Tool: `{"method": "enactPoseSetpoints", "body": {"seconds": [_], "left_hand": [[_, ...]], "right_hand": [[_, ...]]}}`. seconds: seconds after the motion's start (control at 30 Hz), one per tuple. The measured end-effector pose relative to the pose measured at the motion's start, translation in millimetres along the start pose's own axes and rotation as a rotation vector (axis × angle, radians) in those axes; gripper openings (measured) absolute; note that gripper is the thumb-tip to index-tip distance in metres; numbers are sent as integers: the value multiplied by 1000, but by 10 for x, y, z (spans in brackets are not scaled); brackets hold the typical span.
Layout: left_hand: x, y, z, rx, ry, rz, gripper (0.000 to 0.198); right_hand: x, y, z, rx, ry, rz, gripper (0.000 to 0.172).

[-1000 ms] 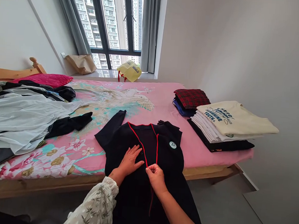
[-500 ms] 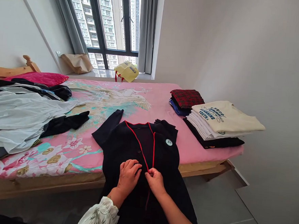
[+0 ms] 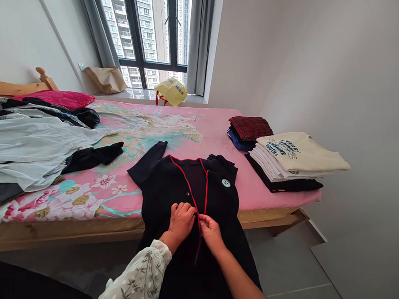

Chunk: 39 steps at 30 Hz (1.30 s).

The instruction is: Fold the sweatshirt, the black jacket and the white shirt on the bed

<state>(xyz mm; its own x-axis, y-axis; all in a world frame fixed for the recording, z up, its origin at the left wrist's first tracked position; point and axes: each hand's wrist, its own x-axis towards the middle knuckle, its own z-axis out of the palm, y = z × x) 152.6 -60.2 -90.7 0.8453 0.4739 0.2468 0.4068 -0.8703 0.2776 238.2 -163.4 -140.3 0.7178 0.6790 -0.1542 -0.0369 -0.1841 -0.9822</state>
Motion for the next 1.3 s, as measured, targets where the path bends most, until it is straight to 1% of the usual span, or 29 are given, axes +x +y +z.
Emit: {"method": "enactPoseSetpoints", "body": {"seconds": [0.1,0.2,0.3,0.37,0.4,0.47,0.53,0.6,0.63,0.77,0.9,1.0,1.1,1.17,1.23,1.3], "left_hand": [[-21,37,-37,-17,-48,-6,20],[-146,95,-48,-52,-144,24,20],[-341,191,0,-77,-261,38,21],[-464,267,57,-84,-330,5,21],[-515,304,88,-86,-361,-23,20],[-595,368,140,-89,-415,-95,21],[-645,414,174,-91,-458,-170,22],[-675,438,188,-94,-491,-234,22],[-684,443,190,-96,-504,-262,23],[-717,443,190,-102,-529,-352,27],[-776,445,209,-124,-535,-404,27],[-819,449,257,-208,-498,-446,29],[-836,445,336,-418,-419,-552,32],[-843,439,387,-507,-391,-596,36],[-859,433,422,-541,-388,-596,33],[-887,427,438,-581,-390,-588,23]], "right_hand": [[-23,16,-54,1,18,38,38],[-22,26,-143,-43,67,67,38],[21,-31,-226,-110,113,44,34],[77,-129,-260,-186,133,-20,30],[111,-193,-270,-267,137,-61,29],[187,-332,-278,-519,132,-112,29],[262,-455,-279,-806,110,-97,35],[328,-534,-277,-998,83,-51,38],[357,-557,-275,-1058,75,-43,36],[445,-585,-274,-1132,56,-46,23],[494,-611,-275,-1155,33,-34,18],[495,-632,-272,-1163,20,-36,20],[482,-640,-265,-1163,24,-46,32],[484,-646,-257,-1167,29,-42,37],[501,-657,-244,-1175,27,-30,32],[525,-674,-230,-1184,17,-17,26]]}}
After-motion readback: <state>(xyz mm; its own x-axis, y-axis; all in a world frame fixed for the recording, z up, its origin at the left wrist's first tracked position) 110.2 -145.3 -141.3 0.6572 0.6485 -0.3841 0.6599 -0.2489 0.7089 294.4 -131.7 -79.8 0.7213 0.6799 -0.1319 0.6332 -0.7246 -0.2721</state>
